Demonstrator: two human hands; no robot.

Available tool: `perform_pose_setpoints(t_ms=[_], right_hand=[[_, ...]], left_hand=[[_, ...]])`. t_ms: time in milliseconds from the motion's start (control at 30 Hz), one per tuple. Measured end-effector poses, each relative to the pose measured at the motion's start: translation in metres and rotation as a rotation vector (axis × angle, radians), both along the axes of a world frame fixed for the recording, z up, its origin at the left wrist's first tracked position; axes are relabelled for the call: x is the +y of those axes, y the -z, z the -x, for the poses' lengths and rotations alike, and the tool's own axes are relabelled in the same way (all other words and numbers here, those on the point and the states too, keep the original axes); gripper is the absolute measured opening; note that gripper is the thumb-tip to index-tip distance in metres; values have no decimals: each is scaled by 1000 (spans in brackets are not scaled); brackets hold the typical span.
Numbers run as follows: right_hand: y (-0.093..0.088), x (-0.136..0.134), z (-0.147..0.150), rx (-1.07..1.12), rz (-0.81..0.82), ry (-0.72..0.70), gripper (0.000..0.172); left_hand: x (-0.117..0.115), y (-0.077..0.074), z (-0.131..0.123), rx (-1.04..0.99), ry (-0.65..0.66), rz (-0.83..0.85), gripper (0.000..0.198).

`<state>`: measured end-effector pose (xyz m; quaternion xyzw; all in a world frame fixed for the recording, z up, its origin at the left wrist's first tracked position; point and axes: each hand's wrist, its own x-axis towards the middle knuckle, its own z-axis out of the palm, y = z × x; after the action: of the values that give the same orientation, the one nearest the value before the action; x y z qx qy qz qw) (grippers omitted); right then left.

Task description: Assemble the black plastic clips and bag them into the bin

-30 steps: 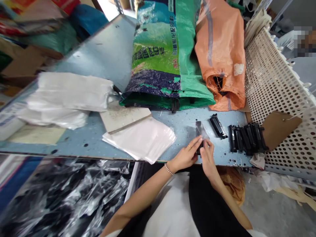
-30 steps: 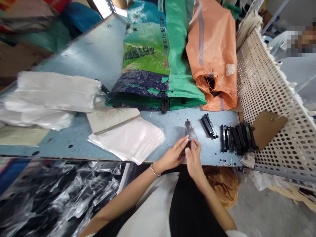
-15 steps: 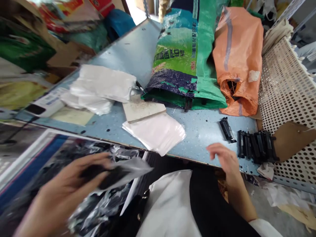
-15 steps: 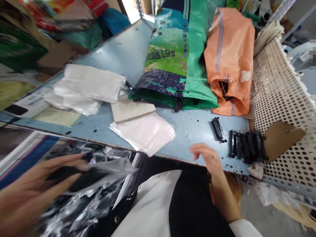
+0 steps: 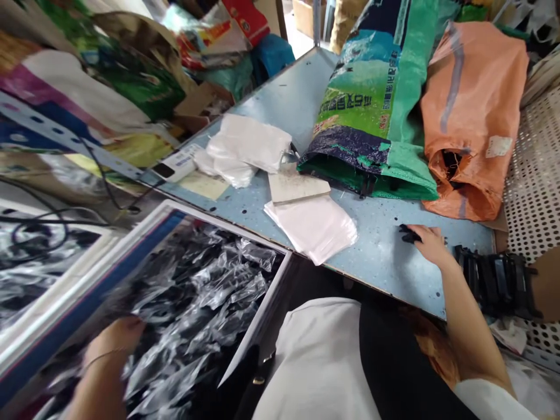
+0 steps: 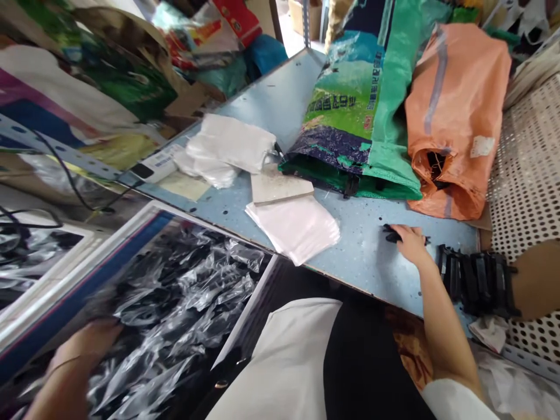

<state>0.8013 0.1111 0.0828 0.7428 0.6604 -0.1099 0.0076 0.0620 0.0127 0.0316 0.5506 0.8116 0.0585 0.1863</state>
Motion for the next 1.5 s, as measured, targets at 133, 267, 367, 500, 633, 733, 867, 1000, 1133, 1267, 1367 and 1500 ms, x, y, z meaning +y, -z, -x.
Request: perform_pose_setpoints(t_ms=[133, 267, 367, 500, 633, 733, 867, 1000, 1133, 1267, 1367, 1500], right_hand=[[14, -29, 7, 101, -101, -95, 43], [26, -52, 20, -23, -278, 113, 44], [31, -70, 23, -120, -222, 253, 81], [26, -87, 17, -16, -120, 351, 74], [11, -81, 39, 695, -121, 558, 54], [2, -65, 97, 1464, 0, 633, 48], [7, -43, 190, 1981, 475, 645, 33], [20, -37, 226, 2079, 601, 821, 21], [21, -33, 222, 2187, 748, 726, 29], [23, -7, 234, 2261, 810, 580, 36], [29, 6, 248, 2041, 460, 531, 37], [28, -9, 253, 1619, 139, 385, 29]], left_hand=[[57, 2, -115, -24, -34, -209, 30], [106, -6, -259, -233, 545, -468, 25], [133, -14, -320, -180, 675, -433, 16], [165, -17, -318, -452, 486, -231, 14], [187, -13, -291, -641, 401, -117, 12], [191, -9, -289, -736, 359, -104, 11], [188, -4, -295, -961, 219, -134, 22], [184, -6, -280, -835, 325, -317, 4], [174, -14, -275, -506, 710, -589, 36], [138, -29, -299, -376, 923, -687, 48], [105, -36, -315, -452, 1025, -701, 59], [84, -28, -323, -573, 967, -635, 72]])
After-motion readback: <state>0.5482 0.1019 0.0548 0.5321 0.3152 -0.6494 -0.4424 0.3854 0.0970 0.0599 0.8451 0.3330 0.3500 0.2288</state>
